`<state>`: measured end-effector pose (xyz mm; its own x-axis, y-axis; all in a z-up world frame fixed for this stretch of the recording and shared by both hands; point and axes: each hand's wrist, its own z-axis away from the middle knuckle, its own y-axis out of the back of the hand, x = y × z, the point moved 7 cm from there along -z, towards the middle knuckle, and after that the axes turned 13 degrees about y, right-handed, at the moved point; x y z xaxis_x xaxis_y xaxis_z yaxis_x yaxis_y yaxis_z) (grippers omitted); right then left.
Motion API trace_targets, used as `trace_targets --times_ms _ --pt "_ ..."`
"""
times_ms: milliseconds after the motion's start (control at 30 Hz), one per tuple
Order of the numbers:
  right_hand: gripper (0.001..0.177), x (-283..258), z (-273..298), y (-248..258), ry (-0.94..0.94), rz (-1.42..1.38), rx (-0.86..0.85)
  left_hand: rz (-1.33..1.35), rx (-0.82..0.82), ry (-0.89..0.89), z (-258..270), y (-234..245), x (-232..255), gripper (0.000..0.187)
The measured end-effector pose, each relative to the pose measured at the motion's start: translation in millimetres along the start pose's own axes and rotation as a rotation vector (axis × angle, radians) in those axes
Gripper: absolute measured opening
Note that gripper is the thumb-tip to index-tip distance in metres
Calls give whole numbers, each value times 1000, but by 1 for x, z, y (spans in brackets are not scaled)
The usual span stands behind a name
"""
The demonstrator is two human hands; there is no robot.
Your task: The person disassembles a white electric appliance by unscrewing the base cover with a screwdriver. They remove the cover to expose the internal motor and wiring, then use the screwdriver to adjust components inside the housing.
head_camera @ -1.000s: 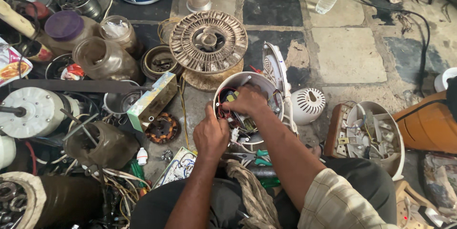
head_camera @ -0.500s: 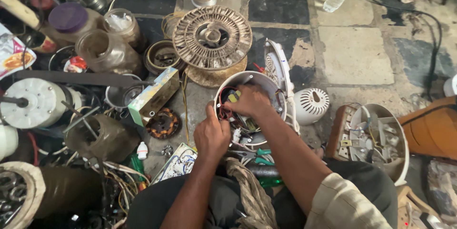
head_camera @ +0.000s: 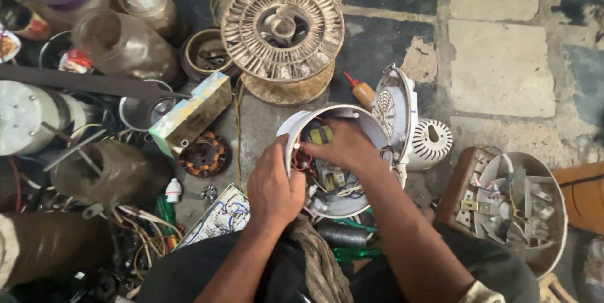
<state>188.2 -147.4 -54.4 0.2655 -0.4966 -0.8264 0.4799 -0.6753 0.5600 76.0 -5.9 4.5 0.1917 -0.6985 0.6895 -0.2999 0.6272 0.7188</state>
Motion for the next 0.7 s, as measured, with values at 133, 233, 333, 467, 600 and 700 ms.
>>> trace_targets --times_ms 133,233,333,467,600,700 --pt "75 -2 6 4 -152 165 100 39 37 -66 -2 0 3 51" --pt "72 -15 8 14 -22 302 224 58 -1 -20 -3 -7 2 54" --pt "74 -16 17 22 61 290 316 100 21 -85 -4 -13 14 52" --pt "59 -2 19 26 27 207 260 150 13 -107 -8 -21 22 46" --pt "56 -2 18 29 61 207 239 165 -11 -89 -11 -24 21 47" --pt "61 -2 20 29 52 259 231 206 -13 -63 -13 -26 15 46"
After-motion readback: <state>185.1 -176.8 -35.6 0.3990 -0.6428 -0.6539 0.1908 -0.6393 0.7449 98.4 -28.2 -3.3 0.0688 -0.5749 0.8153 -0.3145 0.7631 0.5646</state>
